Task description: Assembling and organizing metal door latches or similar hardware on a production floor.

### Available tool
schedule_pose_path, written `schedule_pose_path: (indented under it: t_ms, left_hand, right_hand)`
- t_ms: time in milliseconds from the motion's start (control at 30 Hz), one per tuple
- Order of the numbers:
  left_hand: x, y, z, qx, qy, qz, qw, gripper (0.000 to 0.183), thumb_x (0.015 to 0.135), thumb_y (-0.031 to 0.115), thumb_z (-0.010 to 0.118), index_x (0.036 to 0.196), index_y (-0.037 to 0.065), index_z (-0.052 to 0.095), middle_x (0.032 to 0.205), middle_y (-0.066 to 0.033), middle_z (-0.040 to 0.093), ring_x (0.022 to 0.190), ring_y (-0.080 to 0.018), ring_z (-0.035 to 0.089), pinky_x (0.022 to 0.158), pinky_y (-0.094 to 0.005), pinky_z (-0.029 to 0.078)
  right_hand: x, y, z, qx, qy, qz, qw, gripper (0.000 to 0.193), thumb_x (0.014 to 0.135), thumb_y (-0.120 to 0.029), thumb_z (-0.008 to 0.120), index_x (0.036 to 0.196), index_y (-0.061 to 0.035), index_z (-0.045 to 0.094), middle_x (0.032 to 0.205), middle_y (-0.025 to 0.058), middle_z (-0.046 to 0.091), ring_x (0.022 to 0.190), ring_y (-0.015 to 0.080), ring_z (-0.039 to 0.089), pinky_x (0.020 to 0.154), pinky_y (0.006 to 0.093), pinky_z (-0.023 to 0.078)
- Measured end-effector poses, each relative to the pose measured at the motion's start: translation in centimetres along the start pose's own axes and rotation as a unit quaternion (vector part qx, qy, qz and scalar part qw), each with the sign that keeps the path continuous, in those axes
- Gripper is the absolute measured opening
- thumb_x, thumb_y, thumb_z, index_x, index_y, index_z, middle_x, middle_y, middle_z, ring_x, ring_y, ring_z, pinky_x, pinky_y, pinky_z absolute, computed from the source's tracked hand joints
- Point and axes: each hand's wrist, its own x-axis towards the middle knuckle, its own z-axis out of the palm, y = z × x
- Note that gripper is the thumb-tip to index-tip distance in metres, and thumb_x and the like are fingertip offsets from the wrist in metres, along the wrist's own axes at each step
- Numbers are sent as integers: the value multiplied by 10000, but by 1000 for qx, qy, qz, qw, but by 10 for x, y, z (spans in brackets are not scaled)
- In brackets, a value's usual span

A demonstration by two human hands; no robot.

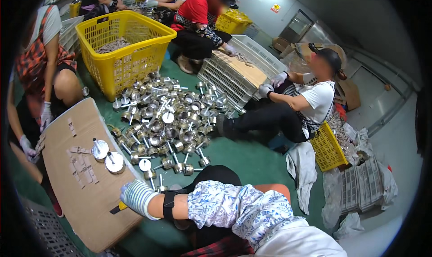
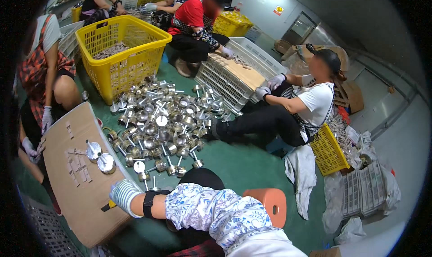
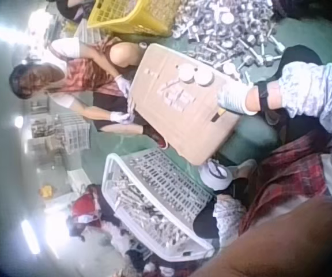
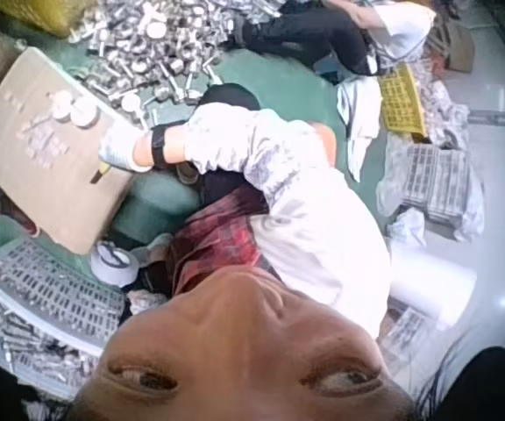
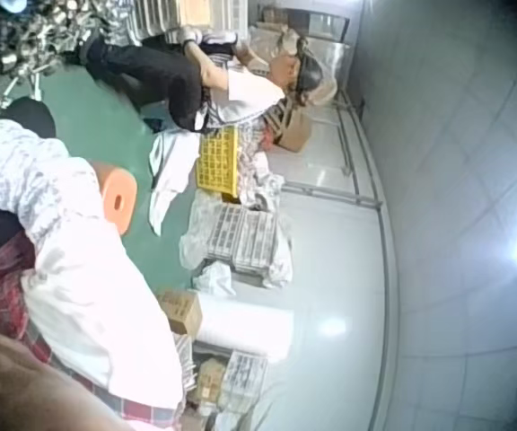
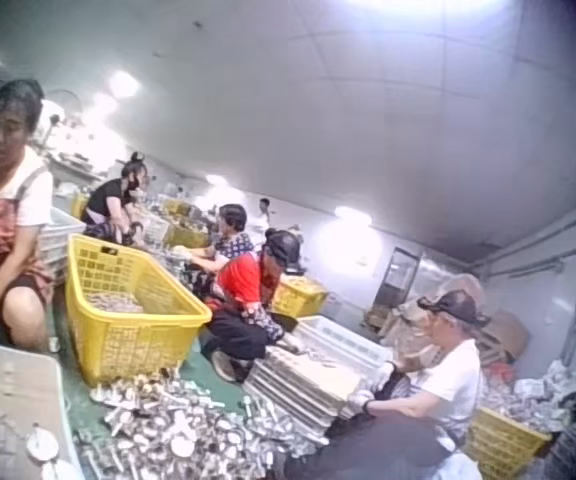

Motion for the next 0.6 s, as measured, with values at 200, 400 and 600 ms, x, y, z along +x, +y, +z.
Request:
schedule_pose_path:
  t_ms: [200, 400, 600]
  left_hand:
    - [-21, -11, -1, 56, 21, 23, 998, 326, 830, 187, 577, 1047, -56, 582, 933, -249, 620, 798, -405, 611, 734, -485, 520]
    - [-42, -29, 4, 59, 6, 60, 996, 466, 812, 289, 599, 1080, -89, 554, 989, -269, 601, 852, -419, 606, 754, -499, 515]
    - [-22, -12, -7, 92, -61, 22, 994, 452, 819, 305, 571, 1053, -82, 578, 994, -272, 604, 849, -412, 611, 764, -489, 524]
  right_hand:
    - [0, -15, -8, -37, -40, -12, 998, 188, 767, -144, 655, 943, -85, 684, 950, 106, 662, 909, 267, 652, 737, 379, 520]
    - [-14, -25, 0, -43, 95, -53, 993, 246, 819, -153, 558, 1053, -85, 587, 929, 78, 636, 912, 252, 624, 753, 366, 483]
    - [-4, -24, 5, -72, -2, -101, 992, 176, 807, -137, 559, 955, -74, 632, 906, 91, 640, 869, 253, 637, 732, 346, 489]
